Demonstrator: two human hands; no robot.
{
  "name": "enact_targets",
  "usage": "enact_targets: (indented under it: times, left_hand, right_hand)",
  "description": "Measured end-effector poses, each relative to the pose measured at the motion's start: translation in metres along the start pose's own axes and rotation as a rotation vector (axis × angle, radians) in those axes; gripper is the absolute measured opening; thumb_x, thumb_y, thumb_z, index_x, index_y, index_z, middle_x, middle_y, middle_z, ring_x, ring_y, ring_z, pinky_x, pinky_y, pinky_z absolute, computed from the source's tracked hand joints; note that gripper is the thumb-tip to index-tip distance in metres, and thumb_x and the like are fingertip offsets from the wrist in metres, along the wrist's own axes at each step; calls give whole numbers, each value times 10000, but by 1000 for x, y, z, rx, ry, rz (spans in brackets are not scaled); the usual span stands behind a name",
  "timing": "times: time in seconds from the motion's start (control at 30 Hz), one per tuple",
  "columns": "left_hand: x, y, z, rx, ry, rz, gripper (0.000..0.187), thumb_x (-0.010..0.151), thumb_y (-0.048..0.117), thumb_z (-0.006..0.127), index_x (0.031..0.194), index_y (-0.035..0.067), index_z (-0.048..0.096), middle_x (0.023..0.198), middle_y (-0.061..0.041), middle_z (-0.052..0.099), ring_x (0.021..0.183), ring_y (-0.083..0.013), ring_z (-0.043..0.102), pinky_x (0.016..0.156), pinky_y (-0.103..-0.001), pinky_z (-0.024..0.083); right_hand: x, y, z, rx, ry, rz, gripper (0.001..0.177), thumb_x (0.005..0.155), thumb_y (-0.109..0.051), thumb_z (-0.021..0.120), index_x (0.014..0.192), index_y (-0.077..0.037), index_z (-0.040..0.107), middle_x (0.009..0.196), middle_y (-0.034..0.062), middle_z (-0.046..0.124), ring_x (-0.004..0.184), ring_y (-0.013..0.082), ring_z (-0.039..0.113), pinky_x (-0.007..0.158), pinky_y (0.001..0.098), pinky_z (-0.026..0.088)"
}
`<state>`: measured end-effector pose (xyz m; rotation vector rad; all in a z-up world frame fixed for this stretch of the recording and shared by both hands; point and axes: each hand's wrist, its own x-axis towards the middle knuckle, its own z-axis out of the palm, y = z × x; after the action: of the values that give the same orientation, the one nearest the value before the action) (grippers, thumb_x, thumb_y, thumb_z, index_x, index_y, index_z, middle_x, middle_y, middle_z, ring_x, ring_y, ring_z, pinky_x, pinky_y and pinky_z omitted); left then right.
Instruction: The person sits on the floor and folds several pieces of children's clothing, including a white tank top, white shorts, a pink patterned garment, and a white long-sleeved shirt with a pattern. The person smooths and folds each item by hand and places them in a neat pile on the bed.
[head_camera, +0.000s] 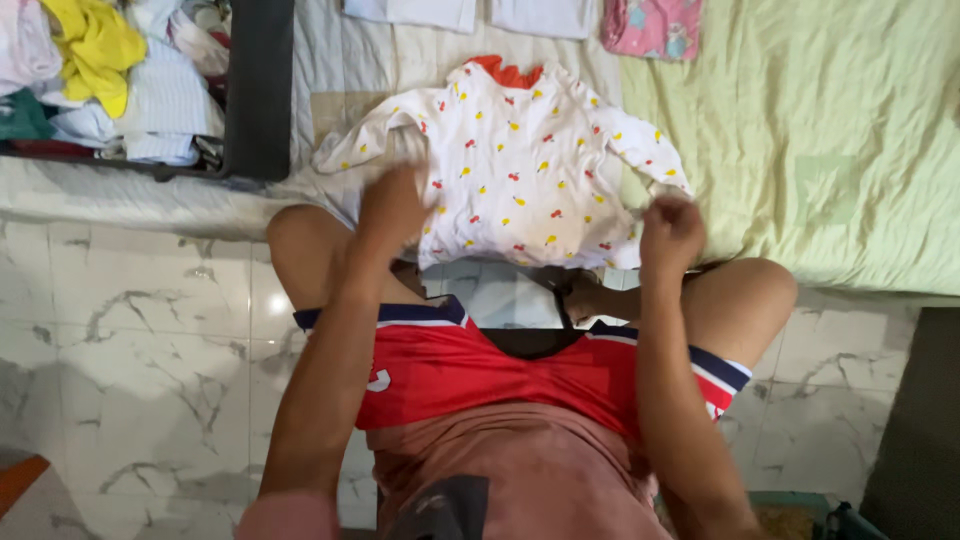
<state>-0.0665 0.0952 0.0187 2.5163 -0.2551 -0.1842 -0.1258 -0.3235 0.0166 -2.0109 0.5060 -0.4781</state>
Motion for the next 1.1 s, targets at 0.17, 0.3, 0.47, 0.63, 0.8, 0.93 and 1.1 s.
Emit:
enact_targets:
  times: [0.17, 0.3, 0.47, 0.63, 0.8, 0.93, 1.1]
  left_hand:
    - [94, -63, -21, -120, 212, -150, 563, 845, 302, 843, 1300, 67, 610, 1226, -182, 678, 1137, -381, 640, 943, -458, 514]
    - [94, -69, -29, -111, -110, -242, 591, 745, 215, 862, 1266, 64, 627, 1182, -207, 665, 1074, -404, 630, 877, -484, 492]
    - [104, -91, -45, -65, 107, -287, 274, 839, 125, 808, 1092, 55, 729, 1052, -197, 729, 979, -394, 686, 813, -476, 543]
    - [113, -103, -68, 68, 310, -161, 517, 788, -8, 794, 1284, 64, 669, 1272, -245, 640, 1187, -447, 584, 992, -489, 482]
    - [55, 2, -40, -58, 136, 62, 655, 702, 146, 869, 1297, 58, 609, 1307, -215, 611, 1221, -440, 533, 1021, -530, 410]
    - [-6, 77, 6, -184, -158, 338, 432, 715, 211, 854, 1104, 104, 700, 1132, -165, 665, 1138, -371, 594, 935, -497, 469]
    - [3, 83, 28, -80, -204, 363, 394, 735, 244, 833, 1082, 108, 707, 1028, -137, 660, 1011, -343, 636, 823, -485, 512]
  right_hand:
    - [72, -21, 54, -25, -198, -198, 59, 891, -6, 724, 948, 8, 730, 898, 115, 754, 837, 171, 717, 785, 296, 570]
    - [114, -31, 99, -265, -343, -334, 348, 717, -79, 818, 1029, 38, 717, 909, 188, 731, 820, 312, 698, 716, 389, 552]
    - [152, -25, 133, -412, -368, -228, 101, 887, -113, 735, 940, -28, 743, 861, 190, 718, 802, 341, 704, 732, 445, 542]
    - [173, -17, 124, -378, -204, -642, 295, 754, -43, 814, 1024, -9, 698, 983, 177, 702, 924, 360, 667, 806, 440, 543]
    - [83, -15, 60, -285, -140, -235, 401, 804, -89, 905, 1129, -14, 682, 1092, 123, 714, 1032, 302, 682, 918, 400, 529]
    - [-22, -15, -3, -392, -331, -250, 329, 773, -50, 862, 1072, -12, 729, 1072, 174, 685, 1000, 302, 645, 862, 390, 534]
    - [-22, -21, -17, -196, -427, 266, 237, 898, 8, 749, 1132, -10, 780, 816, 99, 609, 705, 165, 505, 622, 321, 409]
